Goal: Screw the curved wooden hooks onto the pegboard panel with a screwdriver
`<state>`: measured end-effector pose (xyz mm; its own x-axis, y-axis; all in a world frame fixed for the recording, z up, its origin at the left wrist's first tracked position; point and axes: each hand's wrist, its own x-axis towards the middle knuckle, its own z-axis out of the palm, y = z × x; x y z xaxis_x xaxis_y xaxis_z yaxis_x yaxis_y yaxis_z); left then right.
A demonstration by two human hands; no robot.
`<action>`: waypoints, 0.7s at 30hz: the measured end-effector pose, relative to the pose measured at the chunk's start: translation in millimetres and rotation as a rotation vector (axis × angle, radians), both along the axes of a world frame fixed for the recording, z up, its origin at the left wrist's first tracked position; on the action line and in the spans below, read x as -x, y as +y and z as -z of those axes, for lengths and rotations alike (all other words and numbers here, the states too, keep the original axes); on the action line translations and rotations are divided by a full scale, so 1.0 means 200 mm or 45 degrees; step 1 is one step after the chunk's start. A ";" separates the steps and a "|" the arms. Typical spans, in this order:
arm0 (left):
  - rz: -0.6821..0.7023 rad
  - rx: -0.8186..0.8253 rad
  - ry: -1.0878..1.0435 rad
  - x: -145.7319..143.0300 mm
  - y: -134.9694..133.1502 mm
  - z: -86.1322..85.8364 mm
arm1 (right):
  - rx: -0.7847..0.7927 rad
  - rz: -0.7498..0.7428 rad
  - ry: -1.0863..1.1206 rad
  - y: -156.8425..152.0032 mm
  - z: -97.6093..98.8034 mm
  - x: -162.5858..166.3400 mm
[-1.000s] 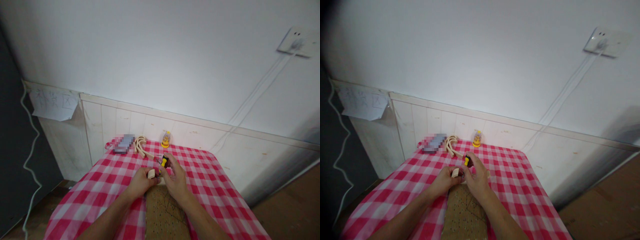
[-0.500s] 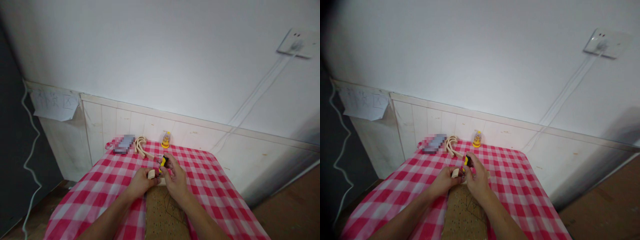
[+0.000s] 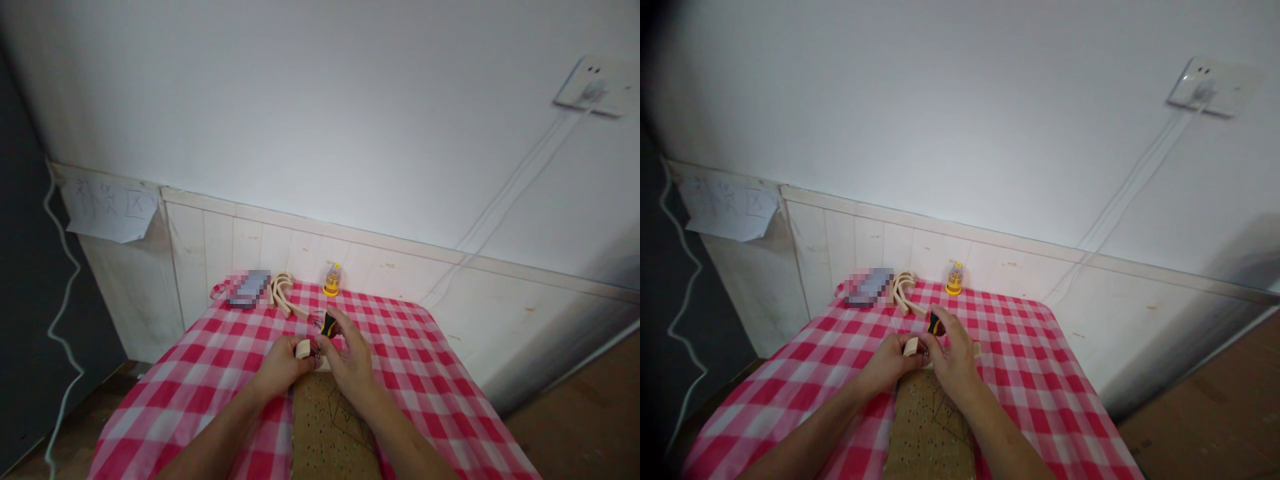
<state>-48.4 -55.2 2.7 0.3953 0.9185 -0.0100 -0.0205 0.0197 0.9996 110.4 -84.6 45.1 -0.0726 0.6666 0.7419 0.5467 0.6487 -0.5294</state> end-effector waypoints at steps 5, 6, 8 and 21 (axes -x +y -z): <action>0.026 -0.001 -0.017 0.00 0.01 0.01 | 0.023 0.012 -0.053 -0.02 -0.01 0.00; 0.027 -0.004 -0.017 0.00 0.01 0.01 | 0.039 0.006 -0.060 -0.03 -0.01 0.00; 0.033 -0.008 -0.017 0.00 0.01 0.00 | 0.072 -0.002 -0.075 -0.04 0.00 0.00; 0.028 0.004 -0.004 0.00 0.00 -0.01 | 0.038 0.031 -0.070 -0.02 0.02 0.00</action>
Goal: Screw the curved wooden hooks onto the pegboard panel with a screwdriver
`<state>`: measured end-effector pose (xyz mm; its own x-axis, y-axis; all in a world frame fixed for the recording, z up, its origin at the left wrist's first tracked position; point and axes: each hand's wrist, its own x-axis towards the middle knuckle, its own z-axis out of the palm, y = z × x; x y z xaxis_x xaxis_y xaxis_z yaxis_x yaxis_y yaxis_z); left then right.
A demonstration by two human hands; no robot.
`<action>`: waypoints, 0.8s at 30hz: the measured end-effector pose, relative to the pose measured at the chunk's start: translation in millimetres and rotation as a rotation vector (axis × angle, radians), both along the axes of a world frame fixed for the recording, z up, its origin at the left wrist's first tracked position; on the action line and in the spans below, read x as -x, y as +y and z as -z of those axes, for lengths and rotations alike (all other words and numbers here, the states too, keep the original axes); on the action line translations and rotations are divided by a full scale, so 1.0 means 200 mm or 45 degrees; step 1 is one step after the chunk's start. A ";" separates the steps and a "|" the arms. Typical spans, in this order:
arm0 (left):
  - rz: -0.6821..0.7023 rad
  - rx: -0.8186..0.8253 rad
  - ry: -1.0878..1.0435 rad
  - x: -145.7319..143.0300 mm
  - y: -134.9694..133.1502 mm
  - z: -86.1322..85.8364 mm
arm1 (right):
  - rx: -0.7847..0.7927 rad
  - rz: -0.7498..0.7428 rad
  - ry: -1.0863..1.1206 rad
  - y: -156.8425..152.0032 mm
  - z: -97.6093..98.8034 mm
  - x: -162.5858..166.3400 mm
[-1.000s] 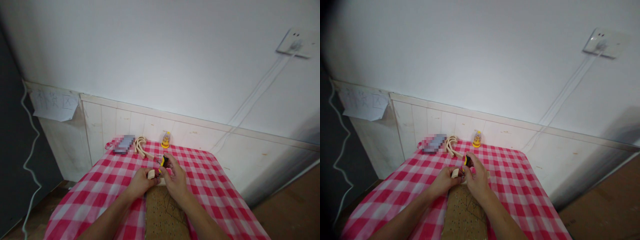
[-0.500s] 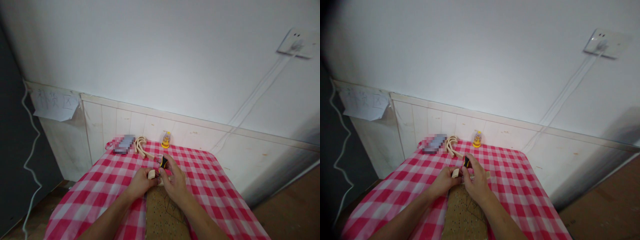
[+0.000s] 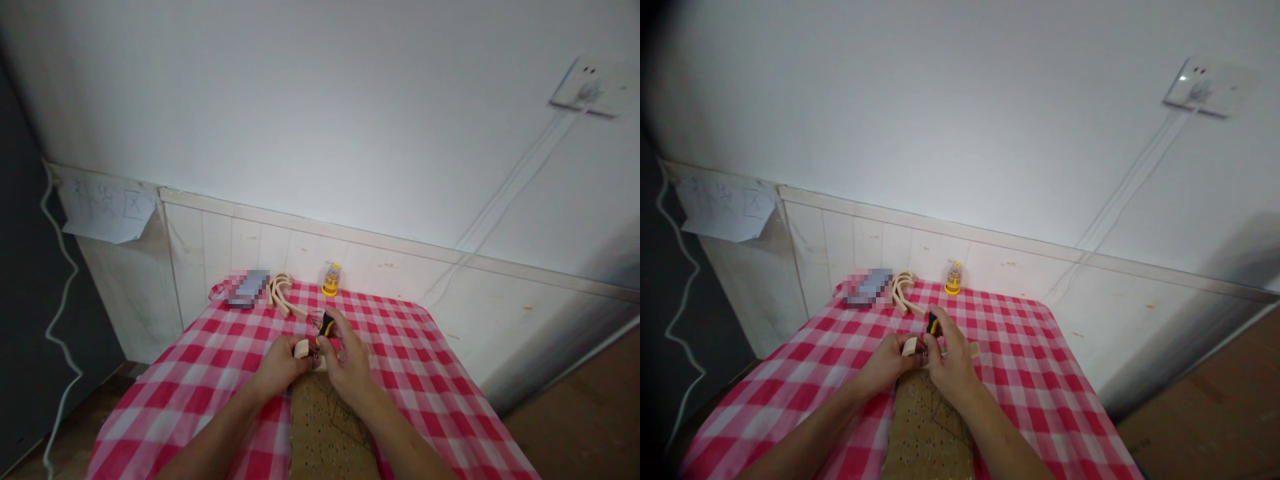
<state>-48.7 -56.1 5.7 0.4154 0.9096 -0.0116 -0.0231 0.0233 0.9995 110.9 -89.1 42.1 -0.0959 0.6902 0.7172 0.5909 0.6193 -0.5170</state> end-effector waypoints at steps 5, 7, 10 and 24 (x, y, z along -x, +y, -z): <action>0.002 0.000 0.016 0.00 0.00 -0.01 | -0.004 0.011 0.003 0.00 0.00 0.00; 0.001 0.010 0.007 0.00 0.00 -0.01 | -0.007 0.019 0.017 0.00 0.01 0.01; -0.001 0.012 -0.009 0.00 0.01 0.01 | -0.009 0.018 0.033 0.01 0.02 0.01; 0.019 -0.076 0.018 -0.01 0.03 0.04 | 0.049 -0.055 -0.026 0.01 0.10 -0.03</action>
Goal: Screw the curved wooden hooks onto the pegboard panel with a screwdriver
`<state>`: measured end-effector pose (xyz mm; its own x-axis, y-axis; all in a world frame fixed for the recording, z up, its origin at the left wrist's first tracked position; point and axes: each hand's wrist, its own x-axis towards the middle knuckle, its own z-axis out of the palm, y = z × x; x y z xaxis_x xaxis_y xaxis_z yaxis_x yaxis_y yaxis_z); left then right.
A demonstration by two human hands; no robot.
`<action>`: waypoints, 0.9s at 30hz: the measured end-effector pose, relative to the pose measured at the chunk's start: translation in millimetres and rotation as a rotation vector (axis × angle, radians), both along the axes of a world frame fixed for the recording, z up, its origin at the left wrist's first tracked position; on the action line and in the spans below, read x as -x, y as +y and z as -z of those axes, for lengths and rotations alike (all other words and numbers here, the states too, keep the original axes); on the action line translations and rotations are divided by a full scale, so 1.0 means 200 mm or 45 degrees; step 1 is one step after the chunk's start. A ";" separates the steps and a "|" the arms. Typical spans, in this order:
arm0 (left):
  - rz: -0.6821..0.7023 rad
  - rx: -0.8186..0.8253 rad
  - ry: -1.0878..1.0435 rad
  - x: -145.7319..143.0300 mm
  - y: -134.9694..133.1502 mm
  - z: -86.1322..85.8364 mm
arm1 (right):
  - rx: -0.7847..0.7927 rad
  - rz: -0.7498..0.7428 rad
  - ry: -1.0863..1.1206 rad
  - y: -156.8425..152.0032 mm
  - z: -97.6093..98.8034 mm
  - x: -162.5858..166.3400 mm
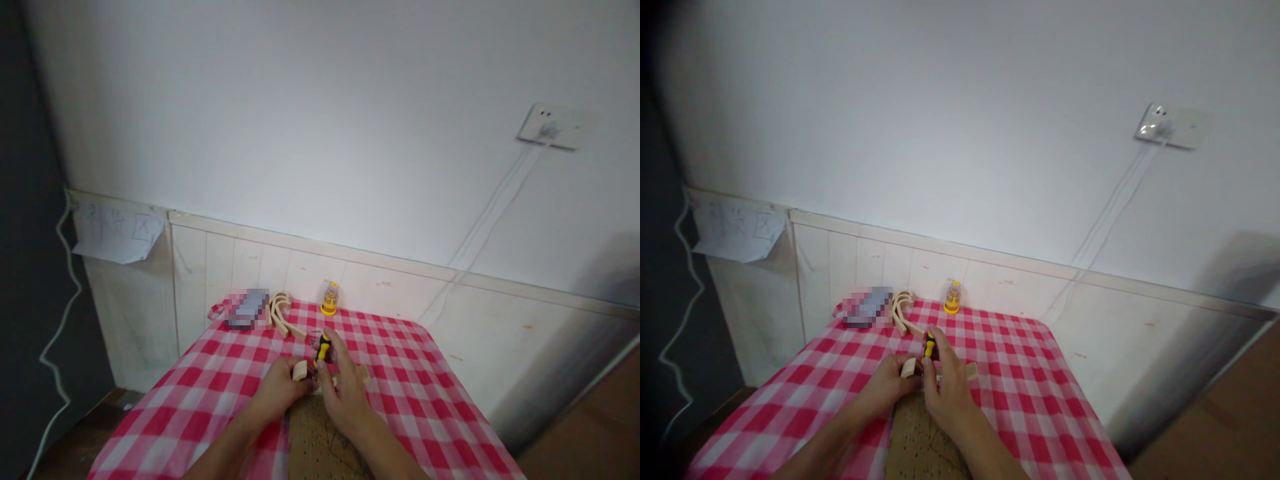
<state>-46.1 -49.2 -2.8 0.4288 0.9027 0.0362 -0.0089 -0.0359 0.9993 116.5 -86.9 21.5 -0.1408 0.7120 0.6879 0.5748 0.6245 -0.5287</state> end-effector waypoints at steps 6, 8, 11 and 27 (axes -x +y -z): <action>-0.060 0.007 0.000 -0.02 0.04 0.06 | 0.010 0.031 0.000 0.01 0.01 -0.01; -0.059 -0.005 -0.007 -0.02 0.04 0.07 | -0.006 0.029 0.014 0.02 0.01 -0.01; -0.054 -0.024 -0.012 -0.02 0.05 0.07 | -0.054 0.016 0.026 0.04 0.02 -0.01; -0.027 -0.036 -0.066 -0.02 0.04 0.07 | -0.110 0.132 -0.049 0.04 0.01 0.00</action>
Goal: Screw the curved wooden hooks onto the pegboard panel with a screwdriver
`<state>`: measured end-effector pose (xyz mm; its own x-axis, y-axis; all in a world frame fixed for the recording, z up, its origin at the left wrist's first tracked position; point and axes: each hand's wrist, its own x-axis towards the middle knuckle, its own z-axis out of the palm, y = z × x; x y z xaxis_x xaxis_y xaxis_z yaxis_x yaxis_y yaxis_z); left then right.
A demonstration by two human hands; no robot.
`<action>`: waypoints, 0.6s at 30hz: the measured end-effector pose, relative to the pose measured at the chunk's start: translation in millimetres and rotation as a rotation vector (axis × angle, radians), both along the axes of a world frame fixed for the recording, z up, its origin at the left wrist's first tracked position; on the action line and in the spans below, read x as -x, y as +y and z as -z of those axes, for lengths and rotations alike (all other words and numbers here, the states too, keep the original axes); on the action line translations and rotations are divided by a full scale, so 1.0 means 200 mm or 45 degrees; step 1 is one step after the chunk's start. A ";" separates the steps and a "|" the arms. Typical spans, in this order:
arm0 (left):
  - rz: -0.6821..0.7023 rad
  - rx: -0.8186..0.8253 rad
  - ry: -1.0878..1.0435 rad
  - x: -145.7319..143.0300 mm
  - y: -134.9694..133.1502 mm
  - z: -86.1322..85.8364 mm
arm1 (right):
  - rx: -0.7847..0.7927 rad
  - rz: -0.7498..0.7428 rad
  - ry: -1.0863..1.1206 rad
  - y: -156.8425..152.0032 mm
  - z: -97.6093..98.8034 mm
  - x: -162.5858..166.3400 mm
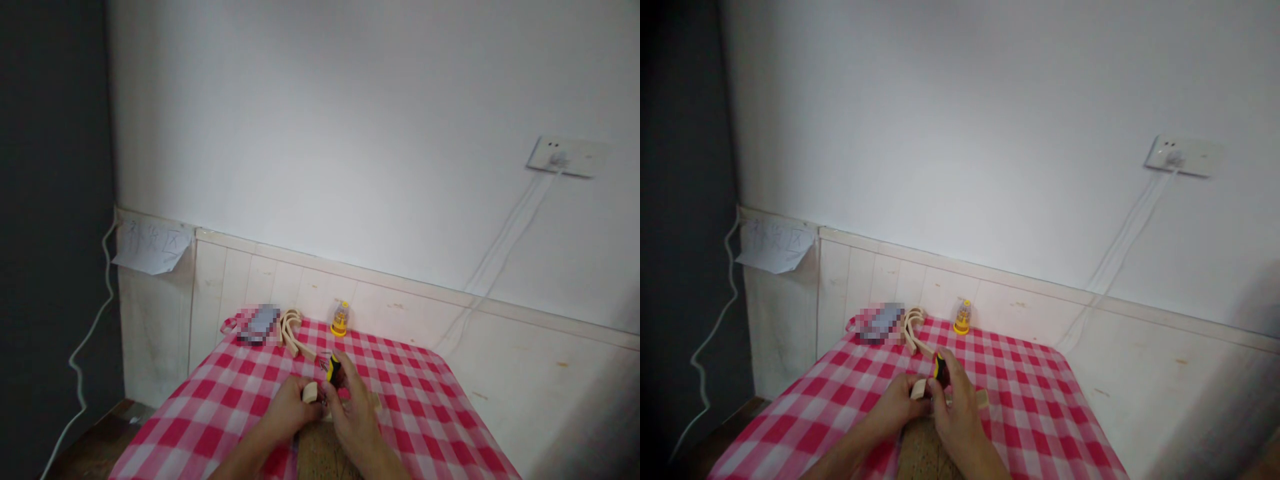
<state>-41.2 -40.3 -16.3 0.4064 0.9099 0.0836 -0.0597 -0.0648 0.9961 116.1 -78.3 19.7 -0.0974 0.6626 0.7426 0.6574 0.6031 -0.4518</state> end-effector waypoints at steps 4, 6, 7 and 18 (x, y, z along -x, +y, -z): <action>-0.001 0.018 0.006 0.00 -0.01 -0.02 | -0.022 -0.023 0.011 -0.01 -0.02 0.01; 0.003 0.032 -0.009 0.00 -0.02 -0.03 | -0.027 -0.038 0.022 -0.02 -0.04 0.01; 0.005 0.040 -0.014 0.01 -0.02 -0.03 | -0.023 -0.040 0.026 -0.02 -0.05 0.02; 0.022 0.055 -0.030 0.01 -0.02 -0.03 | -0.003 -0.071 0.082 -0.03 0.01 0.01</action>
